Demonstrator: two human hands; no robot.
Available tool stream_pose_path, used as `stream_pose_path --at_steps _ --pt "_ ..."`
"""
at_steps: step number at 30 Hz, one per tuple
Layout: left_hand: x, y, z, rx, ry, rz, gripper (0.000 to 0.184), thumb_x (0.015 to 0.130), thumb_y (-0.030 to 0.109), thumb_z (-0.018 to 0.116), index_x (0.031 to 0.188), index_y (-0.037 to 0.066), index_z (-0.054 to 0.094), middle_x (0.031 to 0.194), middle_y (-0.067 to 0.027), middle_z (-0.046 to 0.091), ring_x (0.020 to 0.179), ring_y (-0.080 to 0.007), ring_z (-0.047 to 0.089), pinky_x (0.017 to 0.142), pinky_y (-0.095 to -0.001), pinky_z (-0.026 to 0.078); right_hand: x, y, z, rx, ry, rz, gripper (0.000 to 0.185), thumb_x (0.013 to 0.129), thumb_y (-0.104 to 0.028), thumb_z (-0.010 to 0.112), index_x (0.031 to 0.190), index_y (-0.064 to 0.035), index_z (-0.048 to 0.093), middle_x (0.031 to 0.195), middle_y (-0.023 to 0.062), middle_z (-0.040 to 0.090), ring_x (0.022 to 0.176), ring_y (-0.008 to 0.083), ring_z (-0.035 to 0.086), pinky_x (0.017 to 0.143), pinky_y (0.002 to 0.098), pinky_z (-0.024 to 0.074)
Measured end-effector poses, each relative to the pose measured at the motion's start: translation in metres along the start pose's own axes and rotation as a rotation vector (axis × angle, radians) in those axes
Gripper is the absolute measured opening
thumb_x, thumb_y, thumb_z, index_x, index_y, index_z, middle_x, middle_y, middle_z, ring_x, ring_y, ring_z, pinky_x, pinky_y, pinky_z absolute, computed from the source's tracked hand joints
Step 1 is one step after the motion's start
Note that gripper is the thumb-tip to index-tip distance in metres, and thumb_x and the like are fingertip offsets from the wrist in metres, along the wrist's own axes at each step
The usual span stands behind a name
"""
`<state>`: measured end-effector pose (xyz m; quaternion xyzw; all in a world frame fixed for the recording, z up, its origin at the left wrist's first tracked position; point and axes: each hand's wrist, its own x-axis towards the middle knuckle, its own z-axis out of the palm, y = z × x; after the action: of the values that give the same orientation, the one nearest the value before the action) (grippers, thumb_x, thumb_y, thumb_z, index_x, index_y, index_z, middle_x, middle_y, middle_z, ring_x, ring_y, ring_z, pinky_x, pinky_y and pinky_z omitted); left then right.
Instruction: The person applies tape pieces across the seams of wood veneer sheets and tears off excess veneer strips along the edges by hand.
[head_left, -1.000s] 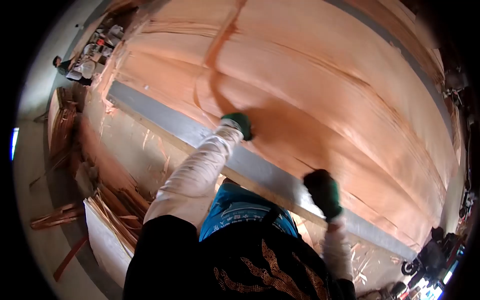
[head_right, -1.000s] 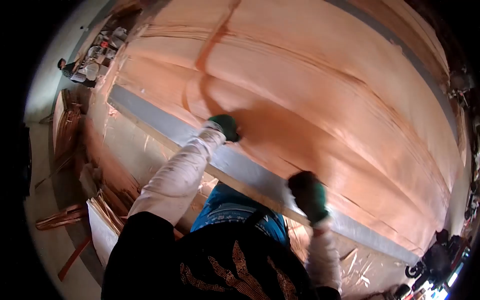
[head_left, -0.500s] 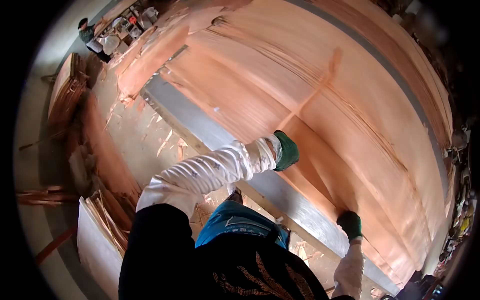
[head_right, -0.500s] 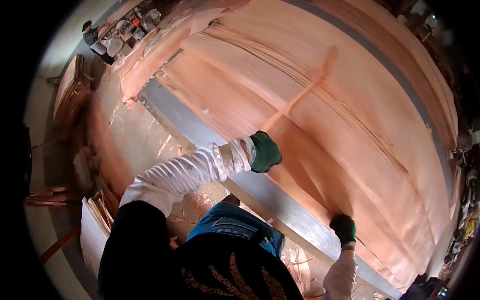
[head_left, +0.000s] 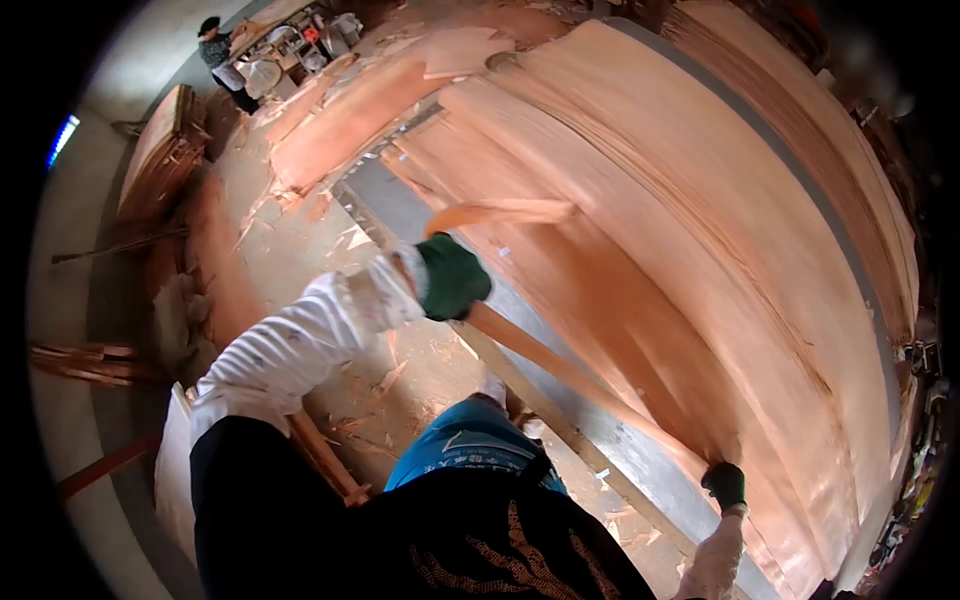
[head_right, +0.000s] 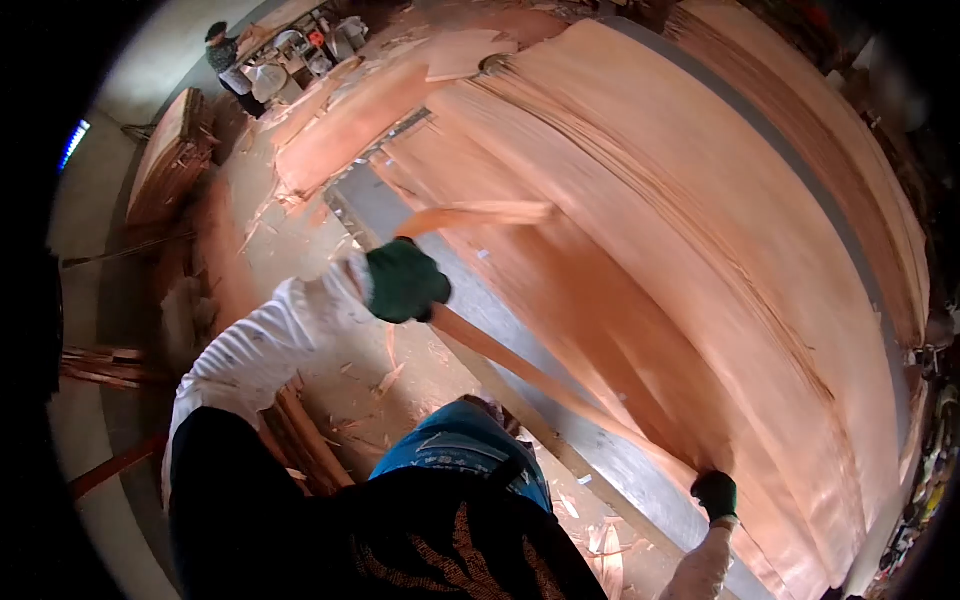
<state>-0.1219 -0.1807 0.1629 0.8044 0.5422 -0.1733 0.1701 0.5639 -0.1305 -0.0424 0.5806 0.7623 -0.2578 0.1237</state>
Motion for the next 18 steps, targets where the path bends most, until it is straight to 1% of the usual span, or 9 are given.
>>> stream_pose_path --at_steps 1,2,4,7,8,10,11,14,18 --pt "-0.015 -0.013 0.0 -0.003 -0.07 -0.061 0.024 0.074 0.027 0.072 0.093 0.012 0.07 0.078 -0.0122 0.069 0.079 -0.0322 0.068 0.07 -0.0443 0.05 0.002 0.01 0.008 0.015 0.038 -0.078 0.027 0.081 -0.017 0.064 0.057 -0.0054 0.066 0.054 0.0092 0.063 0.043 0.0157 0.062 0.04 0.0274 0.0488" --pt "-0.028 -0.026 0.0 -0.01 -0.14 -0.119 0.024 0.074 0.027 0.072 0.093 0.012 0.07 0.078 -0.0125 0.069 0.079 -0.0326 0.067 0.071 -0.0443 0.051 0.0 0.015 0.01 0.279 0.023 0.042 0.027 0.081 -0.017 0.065 0.057 -0.0064 0.066 0.054 0.0086 0.064 0.042 0.0156 0.062 0.041 0.0274 0.0494" --pt "-0.052 -0.049 -0.004 -0.03 -0.167 -0.218 0.025 0.074 0.027 0.071 0.093 0.012 0.07 0.079 -0.0133 0.069 0.08 -0.0332 0.067 0.073 -0.0437 0.051 0.01 0.048 0.03 0.083 0.049 -0.105 0.027 0.082 -0.018 0.064 0.057 -0.008 0.065 0.053 0.0078 0.063 0.041 0.0154 0.061 0.04 0.0283 0.0489" --pt "-0.077 -0.096 0.007 -0.097 -0.119 -0.335 0.03 0.07 0.026 0.071 0.095 0.01 0.07 0.083 -0.0149 0.069 0.085 -0.0323 0.067 0.077 -0.0425 0.051 0.012 0.053 0.041 -0.016 0.163 -0.046 0.03 0.082 -0.02 0.065 0.054 -0.0091 0.062 0.05 0.0074 0.062 0.04 0.0153 0.06 0.038 0.0298 0.0479" --pt "-0.081 -0.118 0.015 -0.108 -0.083 -0.351 0.032 0.069 0.026 0.071 0.096 0.009 0.07 0.084 -0.0154 0.069 0.086 -0.0322 0.067 0.078 -0.0421 0.051 0.011 0.044 0.034 -0.053 0.124 0.025 0.03 0.082 -0.024 0.065 0.055 -0.0101 0.062 0.051 0.0083 0.061 0.043 0.0182 0.061 0.041 0.034 0.0488" --pt "-0.079 -0.16 0.02 -0.152 -0.157 -0.385 0.033 0.069 0.027 0.073 0.096 0.008 0.069 0.086 -0.0159 0.069 0.087 -0.0321 0.067 0.079 -0.0413 0.051 0.009 0.029 0.025 -0.118 0.045 0.171 0.031 0.08 -0.032 0.064 0.056 -0.0121 0.063 0.054 0.0101 0.06 0.047 0.0238 0.061 0.047 0.0426 0.0507" --pt "-0.077 -0.181 0.02 -0.173 -0.198 -0.403 0.034 0.069 0.028 0.073 0.097 0.008 0.069 0.086 -0.0162 0.069 0.088 -0.032 0.067 0.079 -0.0408 0.051 0.011 0.022 0.024 -0.147 0.054 0.198 0.031 0.08 -0.032 0.064 0.057 -0.0118 0.063 0.054 0.0109 0.06 0.047 0.0243 0.061 0.047 0.0428 0.0507" --pt "-0.062 -0.239 0.03 -0.144 -0.112 -0.429 0.035 0.069 0.03 0.075 0.096 0.008 0.07 0.087 -0.0156 0.07 0.088 -0.0315 0.067 0.077 -0.0402 0.052 0.007 0.011 0.031 -0.255 0.172 0.194 0.032 0.081 -0.033 0.064 0.058 -0.0107 0.062 0.053 0.0131 0.059 0.047 0.0259 0.061 0.046 0.0434 0.0508" --pt "-0.021 -0.316 0.055 -0.111 -0.069 -0.447 0.036 0.072 0.036 0.074 0.099 0.011 0.07 0.094 -0.0146 0.07 0.093 -0.0344 0.066 0.08 -0.0417 0.051 0.005 0.005 0.047 -0.568 0.484 0.019 0.032 0.081 -0.033 0.063 0.059 -0.0093 0.062 0.053 0.0161 0.059 0.047 0.0281 0.061 0.046 0.0442 0.0508"
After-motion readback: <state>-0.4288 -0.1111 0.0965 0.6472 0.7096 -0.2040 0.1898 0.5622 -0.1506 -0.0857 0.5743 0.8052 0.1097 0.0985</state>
